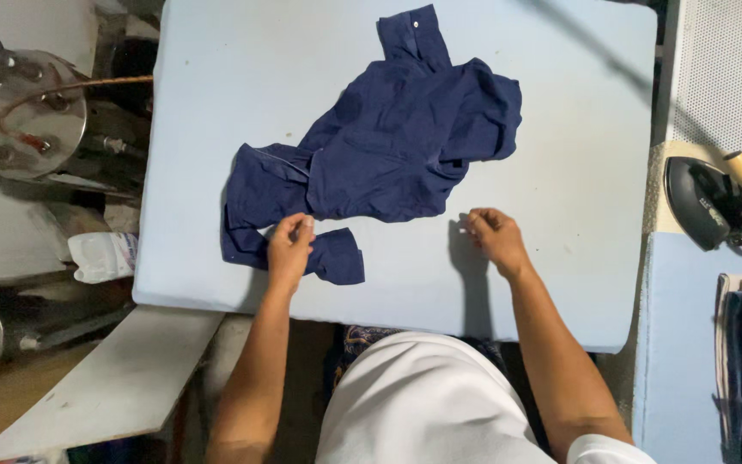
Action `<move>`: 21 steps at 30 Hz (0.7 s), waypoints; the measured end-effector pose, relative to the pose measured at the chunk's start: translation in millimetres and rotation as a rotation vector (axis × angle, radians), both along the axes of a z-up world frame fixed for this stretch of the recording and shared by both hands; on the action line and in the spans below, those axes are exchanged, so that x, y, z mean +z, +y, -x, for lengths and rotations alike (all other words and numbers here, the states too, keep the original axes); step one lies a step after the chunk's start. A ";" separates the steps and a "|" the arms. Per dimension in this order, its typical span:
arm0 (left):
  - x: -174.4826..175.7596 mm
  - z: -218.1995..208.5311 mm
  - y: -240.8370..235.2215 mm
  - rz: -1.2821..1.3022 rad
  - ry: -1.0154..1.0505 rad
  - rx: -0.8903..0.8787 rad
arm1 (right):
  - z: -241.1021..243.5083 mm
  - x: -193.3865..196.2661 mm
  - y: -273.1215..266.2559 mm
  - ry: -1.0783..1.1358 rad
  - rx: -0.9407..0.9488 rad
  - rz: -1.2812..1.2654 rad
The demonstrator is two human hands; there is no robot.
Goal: The person picks a light-colored sweater and a blue long-sleeved shirt from a basin, then spreads, folds, and irons them on a table.
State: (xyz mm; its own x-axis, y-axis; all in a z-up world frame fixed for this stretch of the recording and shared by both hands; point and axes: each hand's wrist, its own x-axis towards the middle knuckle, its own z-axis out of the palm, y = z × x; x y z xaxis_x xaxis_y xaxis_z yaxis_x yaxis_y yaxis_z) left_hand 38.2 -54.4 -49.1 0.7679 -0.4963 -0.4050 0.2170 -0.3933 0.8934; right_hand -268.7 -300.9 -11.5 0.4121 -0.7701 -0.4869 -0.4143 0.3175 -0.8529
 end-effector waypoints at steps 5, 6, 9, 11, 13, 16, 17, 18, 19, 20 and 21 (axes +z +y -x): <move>-18.7 -0.9 -38.9 -0.047 0.223 0.072 | -25.6 -15.3 9.8 0.087 -0.103 0.090; -22.6 0.5 -42.1 -0.015 0.178 0.023 | -31.5 -15.4 10.0 0.126 -0.115 0.146; -29.7 4.6 -56.0 0.097 0.019 -0.065 | -51.0 -18.3 9.6 0.073 0.023 0.449; -27.3 10.5 -56.5 0.179 -0.099 -0.045 | -58.1 -25.1 15.6 0.184 0.111 0.520; -16.4 13.5 -58.2 0.115 -0.432 -0.078 | -59.7 -32.8 19.6 0.227 0.168 0.510; 13.3 14.1 -54.5 0.193 -0.552 -0.075 | -54.5 -38.0 25.6 0.183 0.220 0.404; 24.0 15.3 -53.8 0.247 -0.525 -0.066 | -50.0 -36.6 27.9 0.167 0.235 0.388; 34.3 17.1 -52.4 0.210 -0.429 -0.049 | -46.2 -33.8 27.2 0.151 0.250 0.376; 44.6 20.0 -48.0 0.173 -0.332 -0.032 | -43.1 -29.9 25.1 0.153 0.226 0.365; 54.0 22.4 -45.0 0.136 -0.236 -0.018 | -39.5 -24.5 23.0 0.154 0.200 0.353; 62.3 23.3 -44.3 0.172 -0.368 -0.040 | -38.5 -19.2 20.1 0.155 0.174 0.342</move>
